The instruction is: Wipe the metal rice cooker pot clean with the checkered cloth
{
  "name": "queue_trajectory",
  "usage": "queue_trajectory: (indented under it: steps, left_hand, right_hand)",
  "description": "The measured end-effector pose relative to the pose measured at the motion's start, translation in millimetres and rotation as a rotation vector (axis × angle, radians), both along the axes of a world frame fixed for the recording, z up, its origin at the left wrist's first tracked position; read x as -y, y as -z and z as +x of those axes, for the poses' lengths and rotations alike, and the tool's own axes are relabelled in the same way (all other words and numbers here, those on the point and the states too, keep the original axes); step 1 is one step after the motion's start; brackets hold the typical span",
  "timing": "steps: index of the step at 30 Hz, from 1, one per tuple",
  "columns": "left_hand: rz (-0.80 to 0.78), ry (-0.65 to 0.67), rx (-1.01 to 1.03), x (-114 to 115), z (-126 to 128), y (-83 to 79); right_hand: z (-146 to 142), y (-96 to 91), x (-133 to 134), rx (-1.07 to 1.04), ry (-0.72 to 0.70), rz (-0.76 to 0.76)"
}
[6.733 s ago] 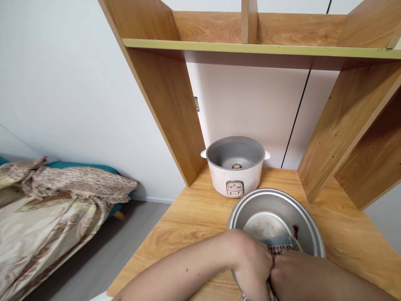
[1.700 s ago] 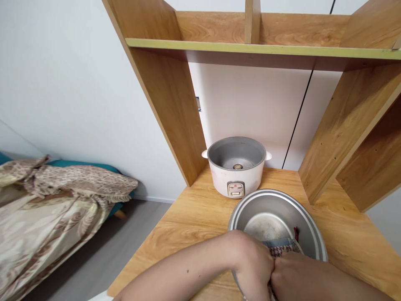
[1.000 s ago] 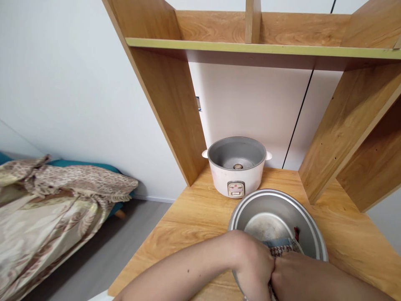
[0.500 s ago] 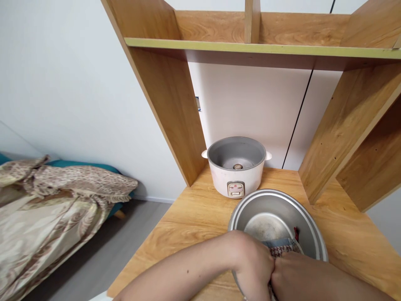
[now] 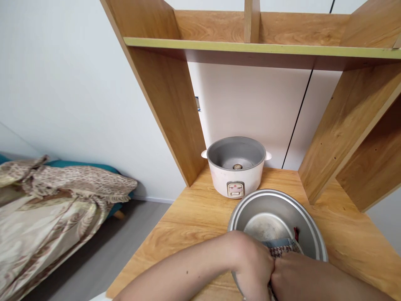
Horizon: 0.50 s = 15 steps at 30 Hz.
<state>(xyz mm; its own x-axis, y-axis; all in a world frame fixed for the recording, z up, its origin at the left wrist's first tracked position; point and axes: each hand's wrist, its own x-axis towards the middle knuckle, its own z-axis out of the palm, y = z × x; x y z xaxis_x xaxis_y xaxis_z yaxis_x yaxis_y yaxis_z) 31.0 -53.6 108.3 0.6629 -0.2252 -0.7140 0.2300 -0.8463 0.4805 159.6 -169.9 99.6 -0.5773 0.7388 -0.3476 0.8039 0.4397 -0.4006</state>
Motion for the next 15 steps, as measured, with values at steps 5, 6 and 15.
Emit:
queue_trajectory:
  steps: [5,6,15]
  left_hand:
    - [0.022,0.019,-0.004,1.0,1.2,-4.2]
    - [0.017,0.018,-0.005,1.1,1.6,-5.3]
    - [0.015,0.007,-0.013,1.2,1.8,-6.9]
  right_hand:
    - [-0.5,6.4,-1.9,0.038,-0.011,-0.016]
    - [-0.5,7.2,-1.8,0.037,-0.007,-0.009]
    - [0.4,1.1,0.3,0.028,0.016,0.002]
